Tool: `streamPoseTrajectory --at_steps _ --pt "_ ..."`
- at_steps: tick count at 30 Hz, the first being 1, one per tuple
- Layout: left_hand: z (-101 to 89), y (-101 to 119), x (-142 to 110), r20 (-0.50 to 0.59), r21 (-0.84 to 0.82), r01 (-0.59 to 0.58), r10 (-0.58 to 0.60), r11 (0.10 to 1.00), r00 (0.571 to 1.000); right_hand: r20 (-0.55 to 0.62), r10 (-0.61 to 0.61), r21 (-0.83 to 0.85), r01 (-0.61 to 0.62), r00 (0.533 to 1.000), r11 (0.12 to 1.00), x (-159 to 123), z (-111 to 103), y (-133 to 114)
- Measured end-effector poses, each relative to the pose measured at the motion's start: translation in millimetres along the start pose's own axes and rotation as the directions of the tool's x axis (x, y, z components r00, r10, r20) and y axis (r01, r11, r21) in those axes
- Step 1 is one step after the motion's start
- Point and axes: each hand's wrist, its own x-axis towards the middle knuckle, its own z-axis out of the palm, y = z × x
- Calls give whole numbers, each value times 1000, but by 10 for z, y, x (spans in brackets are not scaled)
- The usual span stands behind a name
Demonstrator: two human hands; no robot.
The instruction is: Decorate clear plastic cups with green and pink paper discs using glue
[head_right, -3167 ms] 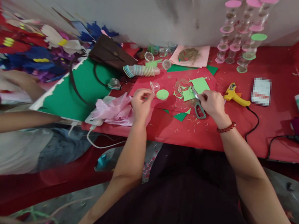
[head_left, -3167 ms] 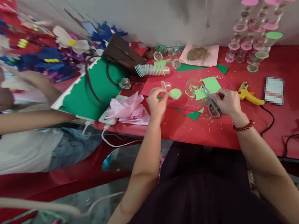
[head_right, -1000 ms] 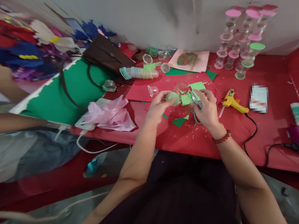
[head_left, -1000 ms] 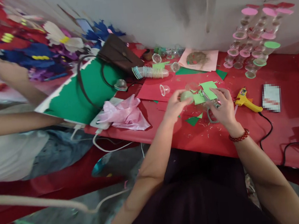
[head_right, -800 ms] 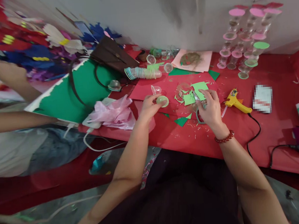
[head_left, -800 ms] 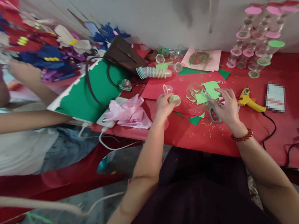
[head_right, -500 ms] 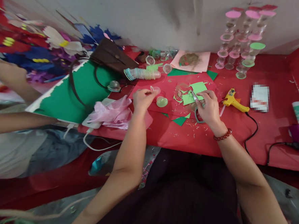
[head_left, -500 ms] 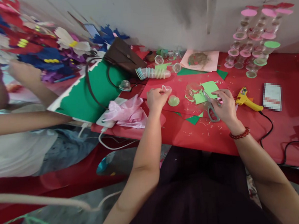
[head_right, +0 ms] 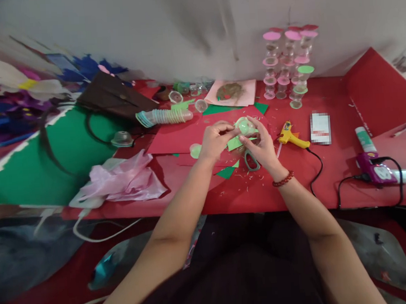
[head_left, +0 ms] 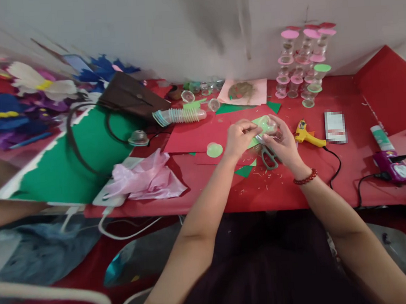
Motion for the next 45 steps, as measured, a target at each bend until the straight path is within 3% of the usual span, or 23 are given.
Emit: streamPoseTrajectory --at_steps 7,17,25,34,41,45 --pt "82 -140 -72 66 -258 228 -218 939 974 -88 44 10 -44 995 999 -12 13 -22" --pt "70 -261 -93 47 -403 304 -312 863 949 -146 -22 -134 2 989 991 -57 2 -53" --pt "71 -233 -112 171 -473 425 -393 772 904 -269 -137 -315 48 953 948 -37 -70 -72" --pt "52 -232 -140 219 -447 430 -370 784 903 -155 -258 -492 152 954 857 -18 -89 -131" --pt "37 -288 -123 261 -476 479 -402 738 878 -181 -192 -318 128 965 939 6 -103 -24" --pt "64 -327 -122 311 -532 488 -376 692 873 -10 -200 -251 191 980 949 -1 -63 -36"
